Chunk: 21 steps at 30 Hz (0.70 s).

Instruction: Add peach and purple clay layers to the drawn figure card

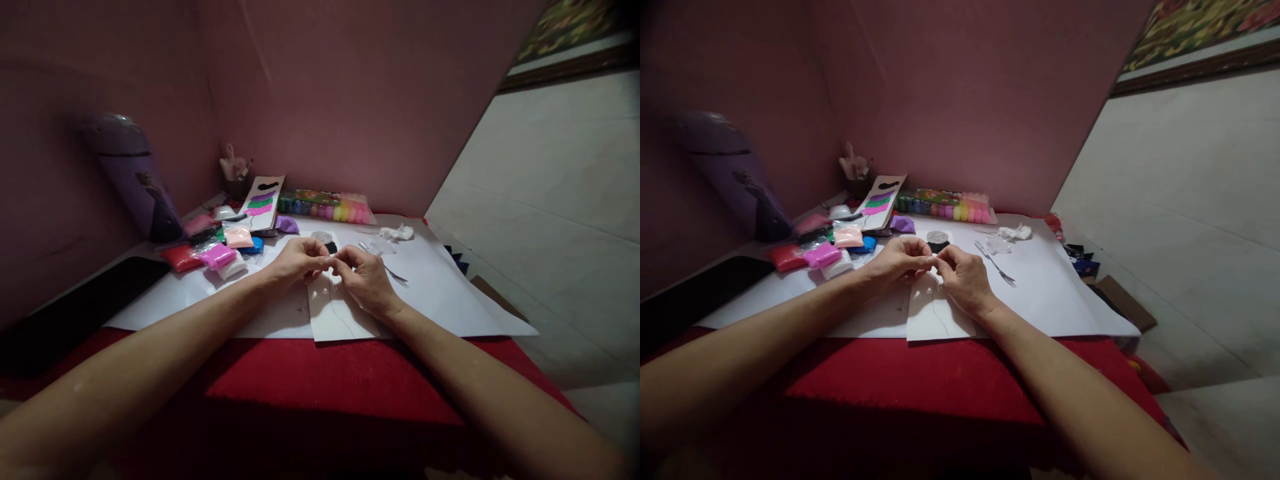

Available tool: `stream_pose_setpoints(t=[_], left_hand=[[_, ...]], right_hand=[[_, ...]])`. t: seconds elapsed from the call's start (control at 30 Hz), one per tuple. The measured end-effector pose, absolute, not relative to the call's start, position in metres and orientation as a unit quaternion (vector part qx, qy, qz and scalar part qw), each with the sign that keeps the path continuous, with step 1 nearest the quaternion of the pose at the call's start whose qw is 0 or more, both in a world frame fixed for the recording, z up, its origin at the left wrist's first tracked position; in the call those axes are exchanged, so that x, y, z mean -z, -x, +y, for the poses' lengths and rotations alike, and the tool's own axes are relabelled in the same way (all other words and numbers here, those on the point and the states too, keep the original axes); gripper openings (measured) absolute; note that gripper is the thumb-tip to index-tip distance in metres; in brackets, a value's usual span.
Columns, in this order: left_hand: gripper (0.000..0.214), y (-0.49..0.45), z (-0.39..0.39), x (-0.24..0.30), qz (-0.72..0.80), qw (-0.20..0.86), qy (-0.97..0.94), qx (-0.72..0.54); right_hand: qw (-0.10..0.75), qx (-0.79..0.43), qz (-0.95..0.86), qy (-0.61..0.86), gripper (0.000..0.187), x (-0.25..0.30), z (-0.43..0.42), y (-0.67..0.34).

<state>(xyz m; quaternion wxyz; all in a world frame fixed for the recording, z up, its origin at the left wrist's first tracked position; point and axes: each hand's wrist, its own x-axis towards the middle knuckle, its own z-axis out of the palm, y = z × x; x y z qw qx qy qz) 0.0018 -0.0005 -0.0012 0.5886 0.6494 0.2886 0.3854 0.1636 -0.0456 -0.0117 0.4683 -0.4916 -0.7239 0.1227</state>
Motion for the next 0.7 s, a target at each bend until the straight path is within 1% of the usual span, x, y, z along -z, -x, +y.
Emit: stream_pose_setpoints(t=[0.2, 0.4, 0.53, 0.7], left_hand=[[0.034, -0.0026, -0.0006, 0.0017, 0.269, 0.598, -0.658, -0.37], [0.03, -0.0026, -0.007, 0.0009, 0.257, 0.654, -0.622, -0.345], [0.031, -0.0023, -0.0068, 0.0021, 0.26, 0.668, -0.594, -0.364], [0.032, -0.002, -0.005, 0.0018, 0.264, 0.658, -0.597, -0.375]], right_hand=[[0.483, -0.179, -0.721, 0.463, 0.015, 0.0141, -0.0441, -0.1645], [0.495, -0.241, -0.71, 0.439, 0.016, 0.0147, -0.0425, -0.1645], [0.514, -0.289, -0.689, 0.42, 0.019, 0.0143, -0.0414, -0.1645], [0.514, -0.289, -0.684, 0.429, 0.021, 0.0158, -0.0394, -0.1662]])
